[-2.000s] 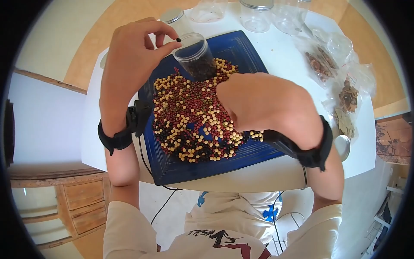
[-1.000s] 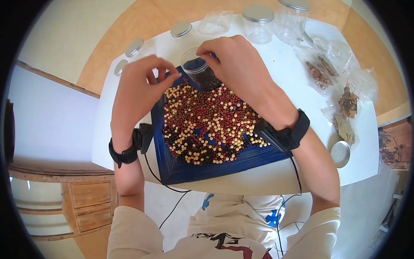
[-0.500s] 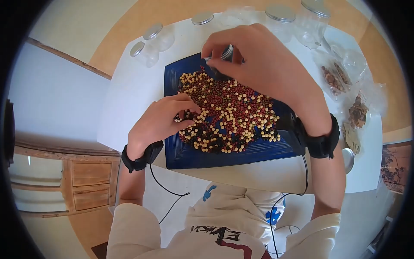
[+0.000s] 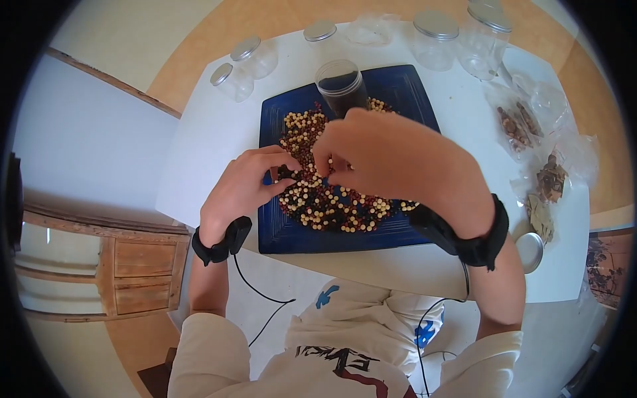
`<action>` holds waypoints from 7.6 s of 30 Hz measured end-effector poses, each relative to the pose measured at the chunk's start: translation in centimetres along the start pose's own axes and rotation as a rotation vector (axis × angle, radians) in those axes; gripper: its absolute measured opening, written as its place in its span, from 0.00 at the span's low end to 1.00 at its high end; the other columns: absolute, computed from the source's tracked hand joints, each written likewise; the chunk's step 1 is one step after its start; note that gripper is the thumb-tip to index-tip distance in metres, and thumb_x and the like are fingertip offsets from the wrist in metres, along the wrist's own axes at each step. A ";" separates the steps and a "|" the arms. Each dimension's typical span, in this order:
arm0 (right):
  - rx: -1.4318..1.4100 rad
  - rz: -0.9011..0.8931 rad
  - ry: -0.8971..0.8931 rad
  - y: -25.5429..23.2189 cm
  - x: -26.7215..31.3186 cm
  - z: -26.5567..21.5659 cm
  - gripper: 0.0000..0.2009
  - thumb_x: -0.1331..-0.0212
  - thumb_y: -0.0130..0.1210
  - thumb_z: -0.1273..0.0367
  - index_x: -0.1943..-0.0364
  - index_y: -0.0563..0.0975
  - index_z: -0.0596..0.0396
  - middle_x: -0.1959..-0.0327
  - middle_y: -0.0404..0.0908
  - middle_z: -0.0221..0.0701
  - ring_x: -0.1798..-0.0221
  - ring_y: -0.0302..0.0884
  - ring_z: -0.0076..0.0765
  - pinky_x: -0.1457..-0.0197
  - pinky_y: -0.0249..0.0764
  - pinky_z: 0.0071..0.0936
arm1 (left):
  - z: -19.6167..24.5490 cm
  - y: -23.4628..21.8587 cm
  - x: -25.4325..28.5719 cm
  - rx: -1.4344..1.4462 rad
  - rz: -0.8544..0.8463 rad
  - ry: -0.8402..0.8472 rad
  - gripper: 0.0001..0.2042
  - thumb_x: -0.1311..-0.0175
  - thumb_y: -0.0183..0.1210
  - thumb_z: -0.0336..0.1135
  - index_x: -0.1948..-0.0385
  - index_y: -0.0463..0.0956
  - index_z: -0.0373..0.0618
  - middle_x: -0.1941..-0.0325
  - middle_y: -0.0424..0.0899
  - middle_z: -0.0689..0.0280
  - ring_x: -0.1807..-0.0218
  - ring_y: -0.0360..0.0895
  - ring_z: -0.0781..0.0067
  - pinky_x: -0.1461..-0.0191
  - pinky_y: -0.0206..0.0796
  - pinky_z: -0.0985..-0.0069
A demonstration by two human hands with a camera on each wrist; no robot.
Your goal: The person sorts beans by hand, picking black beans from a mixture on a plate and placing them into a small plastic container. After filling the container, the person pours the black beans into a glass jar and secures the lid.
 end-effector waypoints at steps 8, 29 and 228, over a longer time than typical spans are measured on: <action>0.013 -0.243 0.206 1.3 1.6 0.5 0.05 0.42 0.68 0.70 0.63 0.88 0.51 0.66 0.89 0.30 0.57 0.85 0.41 0.47 0.77 0.36 | -0.3 0.6 -0.1 -0.008 -0.015 -0.026 0.08 0.37 0.69 0.31 0.57 0.88 0.50 0.55 0.89 0.66 0.54 0.87 0.56 0.55 0.79 0.61; 0.022 -0.307 0.334 1.9 2.4 1.2 0.04 0.48 0.69 0.73 0.68 0.88 0.51 0.65 0.87 0.27 0.52 0.83 0.39 0.48 0.78 0.34 | 1.4 -3.9 -4.6 0.223 0.450 0.211 0.07 0.39 0.76 0.29 0.63 0.87 0.46 0.59 0.89 0.75 0.70 0.80 0.87 0.73 0.57 0.87; 0.244 0.070 0.340 -3.0 1.2 3.5 0.06 0.39 0.69 0.68 0.65 0.89 0.56 0.72 0.89 0.34 0.71 0.85 0.38 0.66 0.77 0.32 | 7.0 4.2 -6.0 0.148 -0.135 0.680 0.07 0.42 0.62 0.27 0.78 0.75 0.42 0.76 0.78 0.55 0.70 0.80 0.48 0.64 0.70 0.55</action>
Point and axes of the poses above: each hand's wrist, its own x-axis away from the middle knuckle, its own y-axis out of the palm, z = x × y, the point moved 1 cm from there along -x, towards the middle knuckle
